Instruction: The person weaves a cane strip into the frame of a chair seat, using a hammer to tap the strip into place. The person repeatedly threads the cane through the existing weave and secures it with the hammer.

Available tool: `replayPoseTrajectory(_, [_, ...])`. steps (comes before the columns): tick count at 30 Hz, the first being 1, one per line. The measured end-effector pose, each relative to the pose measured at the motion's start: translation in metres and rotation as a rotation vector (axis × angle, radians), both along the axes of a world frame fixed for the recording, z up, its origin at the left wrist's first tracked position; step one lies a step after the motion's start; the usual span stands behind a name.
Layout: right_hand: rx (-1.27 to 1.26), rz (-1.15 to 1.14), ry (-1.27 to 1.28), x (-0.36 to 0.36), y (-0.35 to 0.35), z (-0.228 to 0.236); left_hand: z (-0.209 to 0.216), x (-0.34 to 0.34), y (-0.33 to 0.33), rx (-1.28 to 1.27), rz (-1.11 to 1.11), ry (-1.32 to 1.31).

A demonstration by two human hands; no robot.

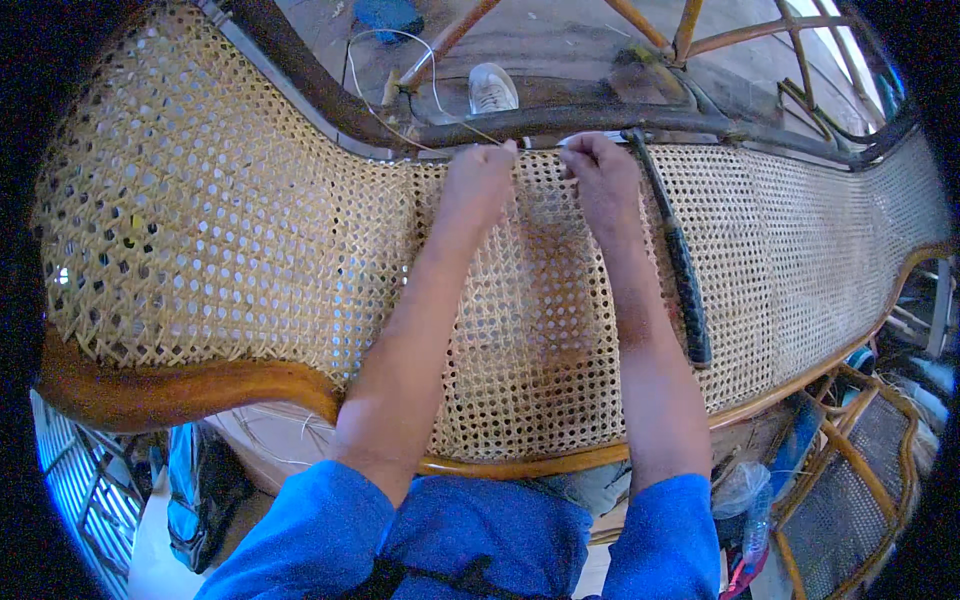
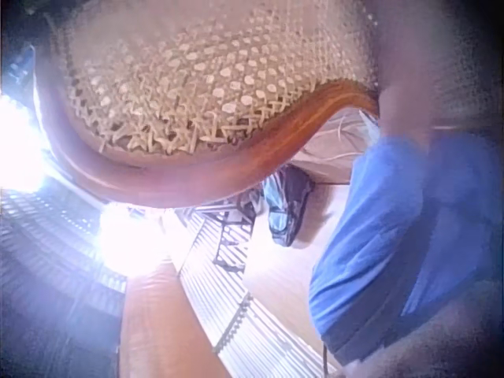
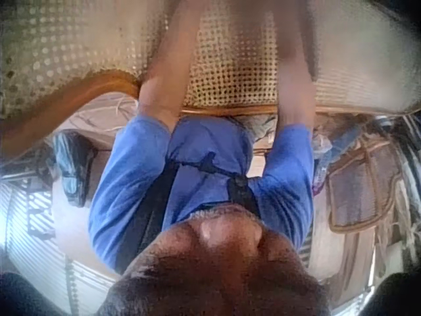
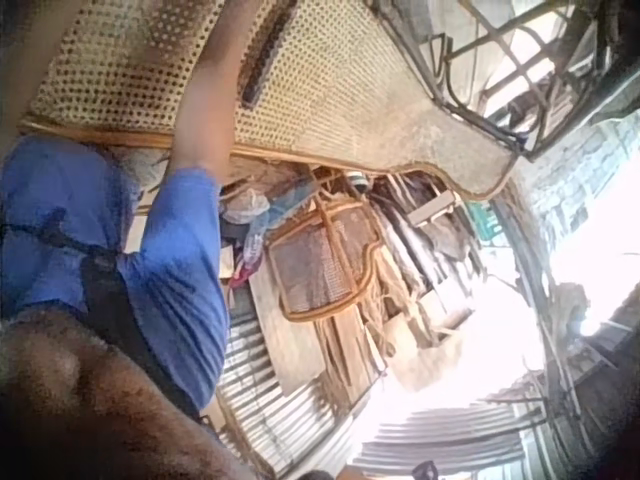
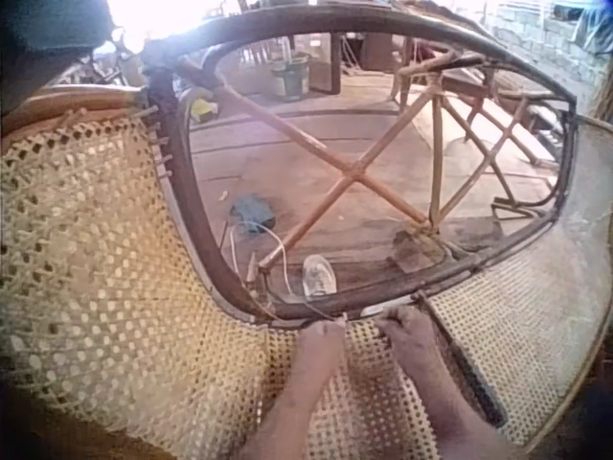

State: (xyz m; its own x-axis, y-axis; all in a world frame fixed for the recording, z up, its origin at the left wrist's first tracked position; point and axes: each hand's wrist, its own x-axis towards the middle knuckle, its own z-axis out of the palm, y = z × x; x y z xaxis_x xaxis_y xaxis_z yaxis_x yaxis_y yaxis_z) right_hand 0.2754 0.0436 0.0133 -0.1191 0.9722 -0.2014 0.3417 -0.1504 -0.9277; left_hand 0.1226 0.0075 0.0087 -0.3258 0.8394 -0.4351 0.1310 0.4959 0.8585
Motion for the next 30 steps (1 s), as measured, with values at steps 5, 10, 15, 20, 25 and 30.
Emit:
replayPoseTrajectory(5, [0.179, 0.079, -0.185, -0.011, 0.026, -0.033, -0.007, -0.009, 0.017, -0.027, 0.144, -0.202])
replayPoseTrajectory(10, [0.173, 0.105, -0.263, -0.02, 0.022, -0.031, -0.022, -0.006, 0.02, 0.029, 0.099, 0.068])
replayPoseTrajectory(15, [0.19, 0.083, -0.286, -0.021, 0.021, -0.038, -0.015, -0.001, 0.027, 0.164, 0.077, 0.387])
replayPoseTrajectory(20, [0.24, 0.115, -0.382, -0.022, 0.02, -0.044, -0.018, 0.0, 0.029, 0.175, 0.102, 0.384])
replayPoseTrajectory(25, [0.346, 0.178, -0.423, -0.022, 0.017, -0.048, -0.018, 0.0, 0.024, 0.2, 0.103, 0.346])
replayPoseTrajectory(30, [0.371, 0.152, -0.499, -0.027, 0.016, -0.048, -0.015, 0.003, 0.016, 0.281, 0.109, 0.372])
